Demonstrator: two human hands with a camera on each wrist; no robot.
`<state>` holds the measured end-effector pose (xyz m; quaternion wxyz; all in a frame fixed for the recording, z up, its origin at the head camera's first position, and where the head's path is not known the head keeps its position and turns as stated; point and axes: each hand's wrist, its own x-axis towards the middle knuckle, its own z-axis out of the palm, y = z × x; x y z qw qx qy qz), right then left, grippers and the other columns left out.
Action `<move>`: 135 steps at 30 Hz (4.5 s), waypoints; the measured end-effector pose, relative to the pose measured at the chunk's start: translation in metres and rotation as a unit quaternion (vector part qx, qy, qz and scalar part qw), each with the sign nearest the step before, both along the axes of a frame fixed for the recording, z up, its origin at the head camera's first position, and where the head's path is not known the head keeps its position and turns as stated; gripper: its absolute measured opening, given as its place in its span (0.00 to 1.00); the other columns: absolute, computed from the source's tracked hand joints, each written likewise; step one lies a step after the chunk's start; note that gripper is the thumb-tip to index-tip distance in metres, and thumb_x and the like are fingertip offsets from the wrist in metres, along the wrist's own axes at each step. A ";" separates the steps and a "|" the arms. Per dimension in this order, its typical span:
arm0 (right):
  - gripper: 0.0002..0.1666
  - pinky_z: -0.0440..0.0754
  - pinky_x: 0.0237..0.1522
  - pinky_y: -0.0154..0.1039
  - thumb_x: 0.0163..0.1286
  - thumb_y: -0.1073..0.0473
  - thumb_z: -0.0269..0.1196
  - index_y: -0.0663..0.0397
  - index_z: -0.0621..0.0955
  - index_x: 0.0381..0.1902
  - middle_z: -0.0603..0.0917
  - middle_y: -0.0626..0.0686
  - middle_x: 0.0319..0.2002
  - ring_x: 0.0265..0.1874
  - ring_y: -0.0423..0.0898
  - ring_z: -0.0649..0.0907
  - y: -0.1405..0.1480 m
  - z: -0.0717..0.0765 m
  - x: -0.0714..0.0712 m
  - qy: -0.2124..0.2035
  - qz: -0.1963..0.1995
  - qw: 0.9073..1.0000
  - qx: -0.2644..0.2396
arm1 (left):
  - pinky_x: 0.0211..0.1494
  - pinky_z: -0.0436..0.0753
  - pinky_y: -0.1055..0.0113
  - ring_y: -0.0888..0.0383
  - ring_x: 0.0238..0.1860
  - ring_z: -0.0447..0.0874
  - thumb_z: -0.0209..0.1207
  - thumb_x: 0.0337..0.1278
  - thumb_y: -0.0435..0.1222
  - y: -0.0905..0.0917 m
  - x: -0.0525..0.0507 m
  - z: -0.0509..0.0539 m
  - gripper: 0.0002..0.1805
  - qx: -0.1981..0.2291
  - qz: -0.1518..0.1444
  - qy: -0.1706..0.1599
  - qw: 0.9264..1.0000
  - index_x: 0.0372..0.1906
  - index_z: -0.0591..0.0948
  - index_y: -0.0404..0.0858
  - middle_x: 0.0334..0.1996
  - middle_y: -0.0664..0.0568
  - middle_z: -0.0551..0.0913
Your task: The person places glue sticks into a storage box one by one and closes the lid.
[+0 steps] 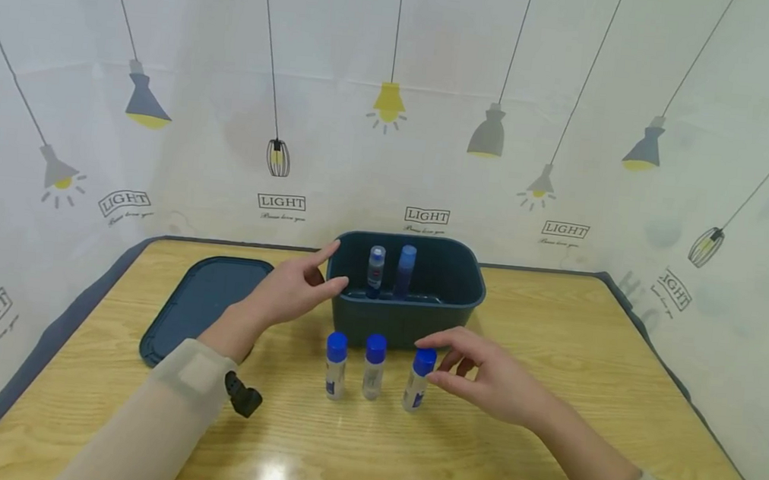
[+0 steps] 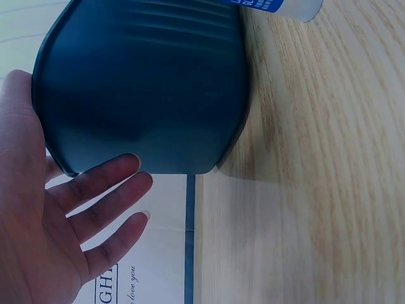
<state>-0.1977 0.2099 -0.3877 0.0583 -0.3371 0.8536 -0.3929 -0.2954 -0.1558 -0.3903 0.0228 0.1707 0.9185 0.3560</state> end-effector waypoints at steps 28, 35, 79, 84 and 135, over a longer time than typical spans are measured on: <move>0.20 0.88 0.47 0.36 0.77 0.58 0.72 0.45 0.84 0.64 0.89 0.47 0.50 0.43 0.40 0.87 0.006 0.004 0.008 0.012 -0.032 0.999 -0.016 | 0.41 0.78 0.57 0.53 0.37 0.81 0.59 0.78 0.63 0.001 0.000 0.001 0.47 -0.007 -0.001 0.000 1.000 0.91 0.53 0.58 0.40 0.50 0.87; 0.20 0.87 0.44 0.35 0.77 0.58 0.73 0.43 0.84 0.64 0.89 0.45 0.48 0.41 0.41 0.86 0.011 0.014 0.012 0.023 -0.057 0.998 -0.025 | 0.40 0.78 0.58 0.53 0.36 0.80 0.59 0.78 0.63 0.001 -0.001 0.000 0.47 -0.008 -0.002 0.004 1.000 0.91 0.53 0.58 0.39 0.50 0.86; 0.26 0.84 0.43 0.26 0.72 0.75 0.70 0.62 0.81 0.67 0.88 0.48 0.40 0.37 0.38 0.87 -0.006 0.106 -0.031 0.248 -0.128 0.941 -0.190 | 0.41 0.78 0.57 0.53 0.35 0.81 0.59 0.78 0.63 0.000 -0.001 -0.001 0.47 -0.002 -0.001 0.007 1.000 0.91 0.53 0.59 0.38 0.51 0.86; 0.23 0.84 0.45 0.25 0.76 0.70 0.69 0.62 0.81 0.67 0.88 0.54 0.42 0.37 0.38 0.86 -0.003 0.104 -0.047 0.235 -0.158 0.942 -0.181 | 0.39 0.78 0.57 0.53 0.34 0.80 0.59 0.78 0.62 0.001 0.000 0.000 0.46 0.000 -0.004 0.006 1.000 0.91 0.53 0.59 0.37 0.49 0.87; 0.22 0.51 0.79 0.74 0.81 0.51 0.68 0.48 0.83 0.68 0.89 0.58 0.63 0.72 0.63 0.80 -0.015 0.022 -0.150 0.050 -0.237 0.965 0.101 | 0.43 0.78 0.57 0.54 0.37 0.81 0.58 0.78 0.63 0.002 0.000 -0.001 0.47 -0.013 -0.003 0.003 1.000 0.91 0.52 0.59 0.39 0.50 0.86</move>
